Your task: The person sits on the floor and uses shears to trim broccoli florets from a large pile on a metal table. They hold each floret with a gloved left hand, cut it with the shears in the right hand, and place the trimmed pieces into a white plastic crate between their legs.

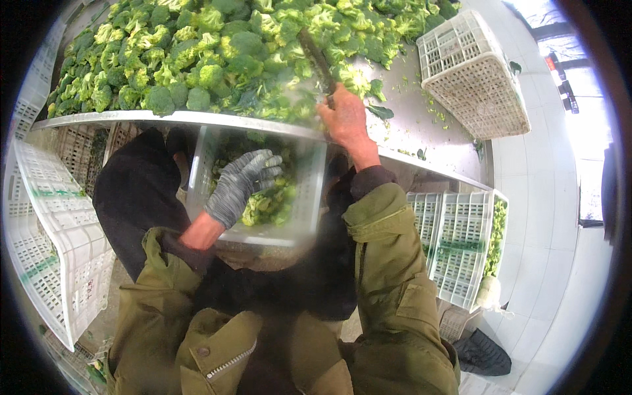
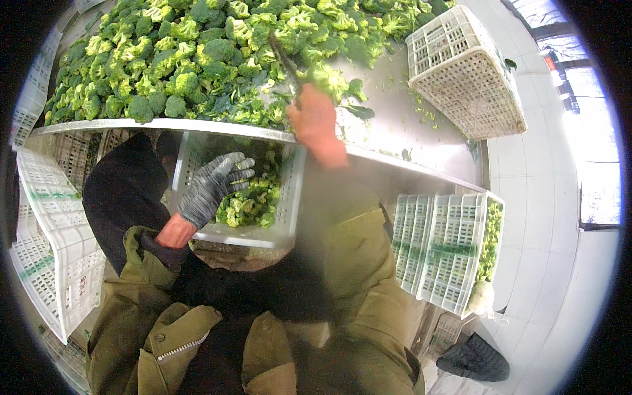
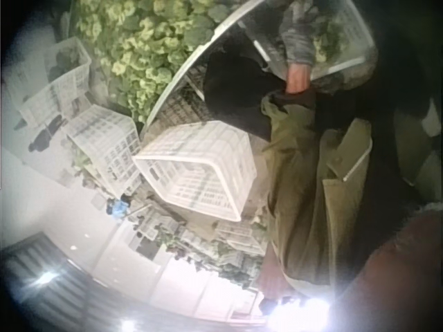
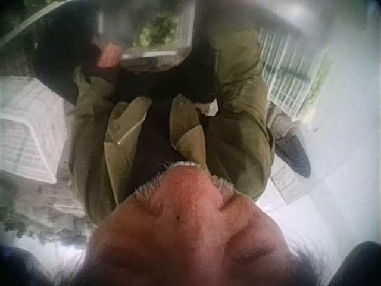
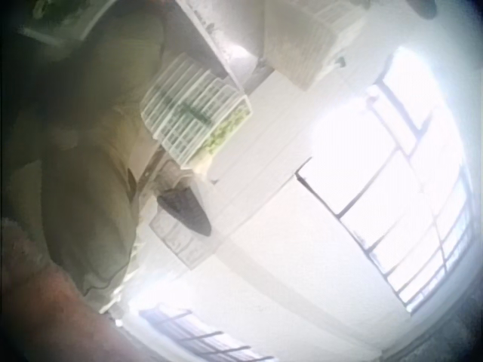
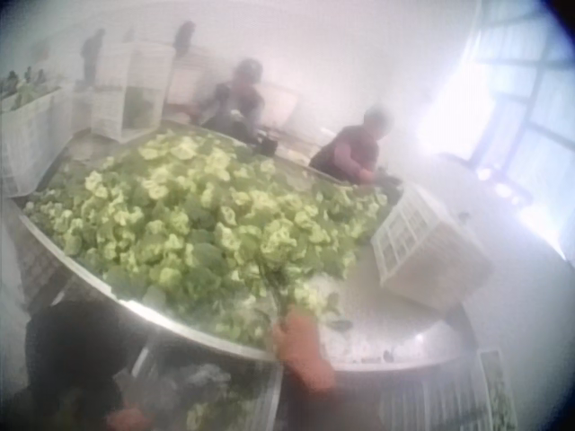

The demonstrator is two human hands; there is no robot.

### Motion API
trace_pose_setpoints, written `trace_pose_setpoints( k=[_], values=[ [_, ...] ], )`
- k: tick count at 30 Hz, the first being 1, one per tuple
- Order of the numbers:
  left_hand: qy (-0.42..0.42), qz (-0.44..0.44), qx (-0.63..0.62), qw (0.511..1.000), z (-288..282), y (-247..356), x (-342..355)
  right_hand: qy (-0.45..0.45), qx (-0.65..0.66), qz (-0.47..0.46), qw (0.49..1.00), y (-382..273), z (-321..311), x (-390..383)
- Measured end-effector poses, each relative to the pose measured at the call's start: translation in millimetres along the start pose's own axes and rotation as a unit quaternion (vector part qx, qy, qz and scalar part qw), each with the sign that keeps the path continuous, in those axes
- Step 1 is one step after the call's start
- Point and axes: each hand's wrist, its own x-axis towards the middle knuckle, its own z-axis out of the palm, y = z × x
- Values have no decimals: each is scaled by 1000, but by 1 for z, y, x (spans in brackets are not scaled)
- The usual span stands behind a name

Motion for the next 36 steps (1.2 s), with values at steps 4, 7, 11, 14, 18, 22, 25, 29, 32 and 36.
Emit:
trace_pose_setpoints(
  k=[4, 7, 11, 14, 18, 22, 25, 29, 32, 36],
  values=[
    [0, -1, -14, 1000, 0, -1, 0, -67, -1, 26, 997, -7, 5, 10],
    [-5, -7, -5, 1000, 1, -2, 0, -9, 26, -4, 1000, -3, 6, 10],
    [-19, 3, 7, 1000, 3, 0, -4, 25, 98, 7, 995, -4, -2, 7],
    [-13, 18, 9, 1000, 2, 1, -5, 7, 169, 58, 984, -10, -31, -9],
    [27, 35, 41, 998, -3, -4, -1, -113, 326, 43, 938, -22, -65, -49],
    [82, 57, 68, 993, -8, -8, 5, -5, 315, 76, 946, -5, -57, -37],
    [92, 54, 57, 993, -8, -8, 4, 55, 165, 88, 981, 33, -44, 2],
    [69, 40, 51, 995, -3, -7, 1, 112, 12, 46, 993, 76, -23, 34],
    [53, 38, 56, 996, 0, -9, 1, 111, -26, 1, 994, 85, -2, 47],
    [42, 23, 18, 999, -1, -11, 2, 114, -48, 44, 991, 85, 11, 47]
  ],
)
